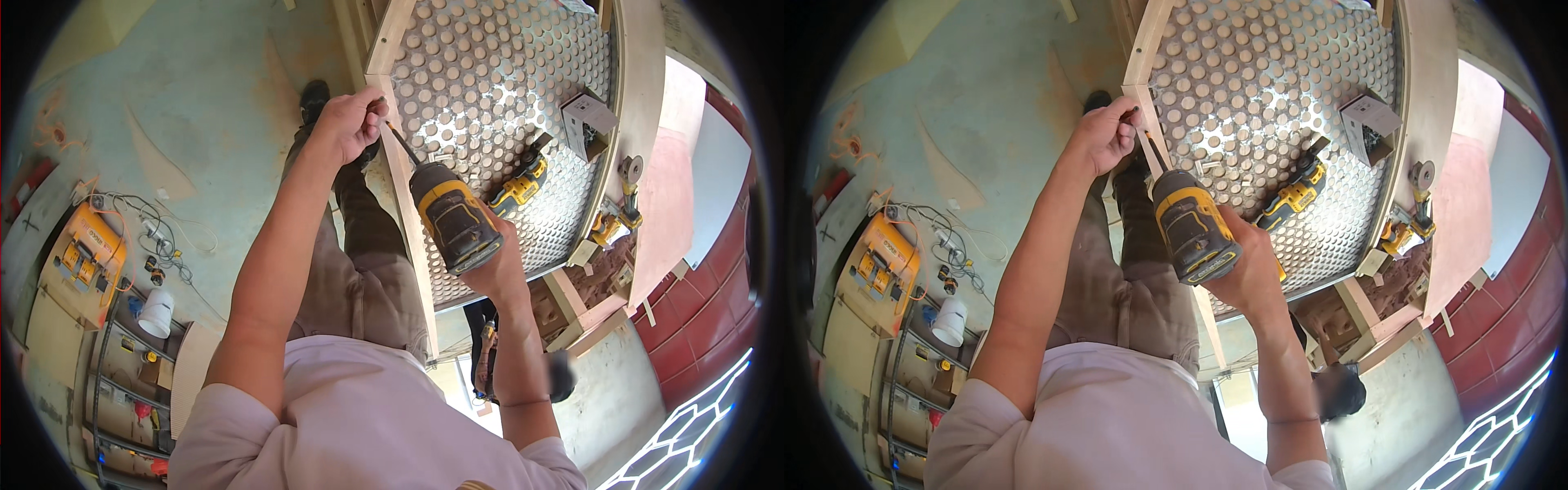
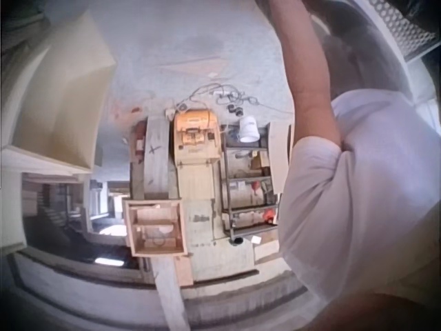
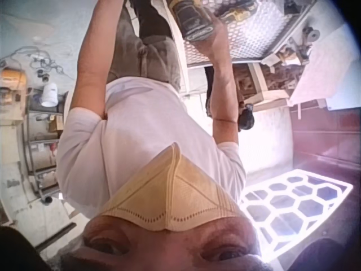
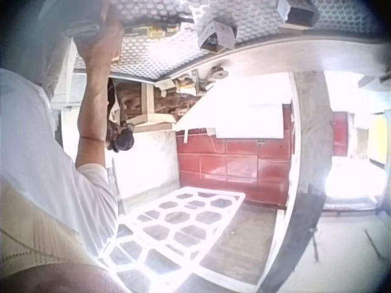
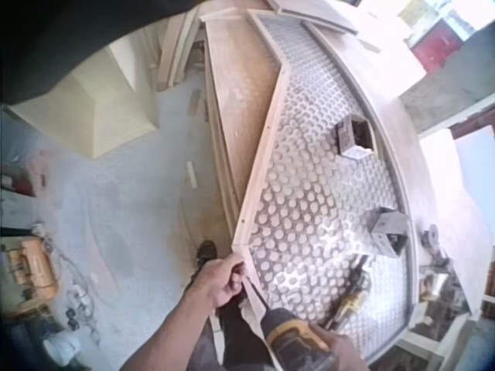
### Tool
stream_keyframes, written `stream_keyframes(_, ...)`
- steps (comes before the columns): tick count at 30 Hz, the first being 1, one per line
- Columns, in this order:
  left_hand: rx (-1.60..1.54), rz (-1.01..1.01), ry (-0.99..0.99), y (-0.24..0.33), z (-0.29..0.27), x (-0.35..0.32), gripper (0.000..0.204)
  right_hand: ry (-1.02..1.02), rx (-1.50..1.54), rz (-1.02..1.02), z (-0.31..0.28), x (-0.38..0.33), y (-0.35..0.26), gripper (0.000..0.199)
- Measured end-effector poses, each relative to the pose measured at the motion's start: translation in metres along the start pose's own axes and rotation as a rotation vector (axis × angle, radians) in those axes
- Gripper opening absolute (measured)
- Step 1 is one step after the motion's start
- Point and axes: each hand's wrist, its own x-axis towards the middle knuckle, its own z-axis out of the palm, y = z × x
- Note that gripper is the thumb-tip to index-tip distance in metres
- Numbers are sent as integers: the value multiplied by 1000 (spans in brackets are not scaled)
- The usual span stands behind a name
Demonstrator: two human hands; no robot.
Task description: The user is using a power drill to secure wooden strips onto a large structure with a hexagonal grid pattern.
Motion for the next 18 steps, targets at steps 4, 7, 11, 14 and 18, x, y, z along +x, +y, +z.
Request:
stream_keyframes(4, -259, -106, -186, -1, -21, 11, 19, 4, -29, -13, -1, 2, -1, 43)
stream_keyframes(7, -167, -77, -153, -4, -13, 6, 19, -37, -90, 27, -3, 0, 1, 40)
stream_keyframes(11, 236, 77, 25, 6, 8, -7, 16, -41, -155, 49, 0, -3, 2, 42)
stream_keyframes(14, 217, 21, 14, 7, 1, -2, 17, -37, -156, 39, 4, -4, 0, 46)
stream_keyframes(18, 4, -46, -13, 6, -4, 2, 18, -40, -168, 45, 5, -6, -1, 49)
